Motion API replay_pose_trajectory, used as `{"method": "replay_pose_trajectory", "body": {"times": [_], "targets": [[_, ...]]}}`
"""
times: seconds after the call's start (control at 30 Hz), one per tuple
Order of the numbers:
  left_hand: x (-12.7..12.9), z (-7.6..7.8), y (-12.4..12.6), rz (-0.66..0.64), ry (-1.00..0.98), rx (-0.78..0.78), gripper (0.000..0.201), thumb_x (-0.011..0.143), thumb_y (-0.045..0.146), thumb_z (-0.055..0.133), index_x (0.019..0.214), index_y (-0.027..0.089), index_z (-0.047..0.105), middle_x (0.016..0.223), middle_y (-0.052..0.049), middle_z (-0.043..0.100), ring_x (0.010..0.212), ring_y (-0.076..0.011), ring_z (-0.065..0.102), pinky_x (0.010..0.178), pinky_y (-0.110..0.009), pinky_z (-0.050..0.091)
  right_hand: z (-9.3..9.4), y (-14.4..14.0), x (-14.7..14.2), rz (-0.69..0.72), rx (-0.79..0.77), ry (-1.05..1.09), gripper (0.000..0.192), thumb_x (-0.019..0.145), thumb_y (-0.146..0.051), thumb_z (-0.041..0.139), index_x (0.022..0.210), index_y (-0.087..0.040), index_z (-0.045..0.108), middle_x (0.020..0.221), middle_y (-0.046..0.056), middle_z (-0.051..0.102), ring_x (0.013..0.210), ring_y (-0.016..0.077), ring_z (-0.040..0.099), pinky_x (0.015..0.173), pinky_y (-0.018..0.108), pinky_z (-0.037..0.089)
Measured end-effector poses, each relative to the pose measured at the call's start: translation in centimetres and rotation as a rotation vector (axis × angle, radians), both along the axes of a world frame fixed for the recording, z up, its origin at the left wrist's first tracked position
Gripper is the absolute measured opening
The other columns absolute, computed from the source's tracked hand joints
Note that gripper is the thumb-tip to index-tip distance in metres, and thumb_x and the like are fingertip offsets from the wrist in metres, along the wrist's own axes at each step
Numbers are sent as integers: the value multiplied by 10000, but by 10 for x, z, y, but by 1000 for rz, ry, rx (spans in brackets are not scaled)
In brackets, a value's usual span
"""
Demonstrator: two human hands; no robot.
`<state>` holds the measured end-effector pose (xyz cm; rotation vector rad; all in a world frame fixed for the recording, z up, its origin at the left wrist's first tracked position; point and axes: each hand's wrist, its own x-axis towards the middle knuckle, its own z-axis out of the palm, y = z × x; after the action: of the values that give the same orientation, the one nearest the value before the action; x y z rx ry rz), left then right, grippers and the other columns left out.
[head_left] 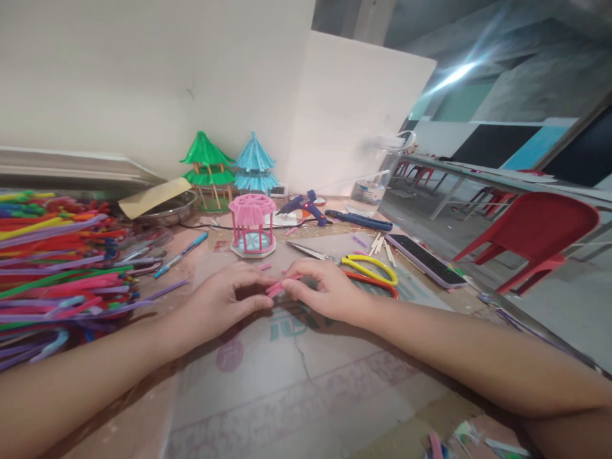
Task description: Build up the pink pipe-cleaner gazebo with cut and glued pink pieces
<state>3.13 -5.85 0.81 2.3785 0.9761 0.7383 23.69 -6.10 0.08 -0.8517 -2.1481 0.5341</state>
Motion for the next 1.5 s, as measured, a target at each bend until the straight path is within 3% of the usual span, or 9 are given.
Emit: {"method": "replay_pose_trajectory", "body": {"times": [0.17,0.37,0.47,0.6,0.77,0.93,1.03,1.2,1.5], "targets": [[2,0,-5,-17,98,129,293,841,339,526,1062,219,676,1042,-50,707,964,-211,614,848,-316,468,-3,0,0,-37,160,-111,203,870,-276,513,777,-165,654,719,33,645,704,143,555,680,249,408],[5,5,-7,20,94,77,284,866,353,481,923,214,722,925,-42,734,883,-208,631,810,-313,467,-2,-3,-3,-19,192,-183,199,872,-265,506,787,-161,653,715,40,651,690,145,548,675,255,398],[5,9,-9,57,60,-3,272,847,354,491,853,209,721,858,-26,733,797,-193,642,730,-281,482,4,-5,-3,-14,151,-182,191,876,-293,513,824,-169,649,752,38,654,726,148,563,696,258,408],[3,11,-9,108,-57,-229,314,858,397,474,758,190,688,725,-12,720,670,-165,648,612,-241,489,26,-2,8,-66,2,-182,155,880,-286,514,923,-175,613,828,24,658,756,136,588,692,244,425],[0,7,-3,141,-223,-422,289,824,421,541,786,169,678,749,-44,740,700,-182,672,649,-272,519,45,9,37,-256,44,-582,112,845,-200,519,927,-179,593,849,47,654,760,179,583,671,278,393],[-2,4,1,169,-287,-494,306,815,446,567,817,159,673,798,-59,747,743,-191,687,680,-280,517,36,17,68,-410,2,-947,306,819,-85,429,1074,-150,586,1039,135,614,911,260,592,694,315,398],[-3,4,1,169,-289,-493,303,819,446,567,800,161,668,798,-56,745,749,-186,686,691,-273,511,32,15,81,-418,-72,-933,385,829,-93,407,1182,-161,544,1100,139,568,916,244,592,742,321,423],[-3,3,1,166,-306,-470,310,815,456,570,785,162,666,787,-53,739,731,-180,677,676,-272,505,37,8,92,-298,-192,-808,489,792,-170,518,1278,-203,476,1202,120,472,924,192,589,815,286,443],[0,7,-3,186,-329,-506,397,748,538,601,743,146,657,708,-63,715,649,-180,658,576,-265,494,37,9,85,-340,-169,-958,551,762,-196,514,1313,-203,486,990,117,600,819,220,603,655,265,410]]}}
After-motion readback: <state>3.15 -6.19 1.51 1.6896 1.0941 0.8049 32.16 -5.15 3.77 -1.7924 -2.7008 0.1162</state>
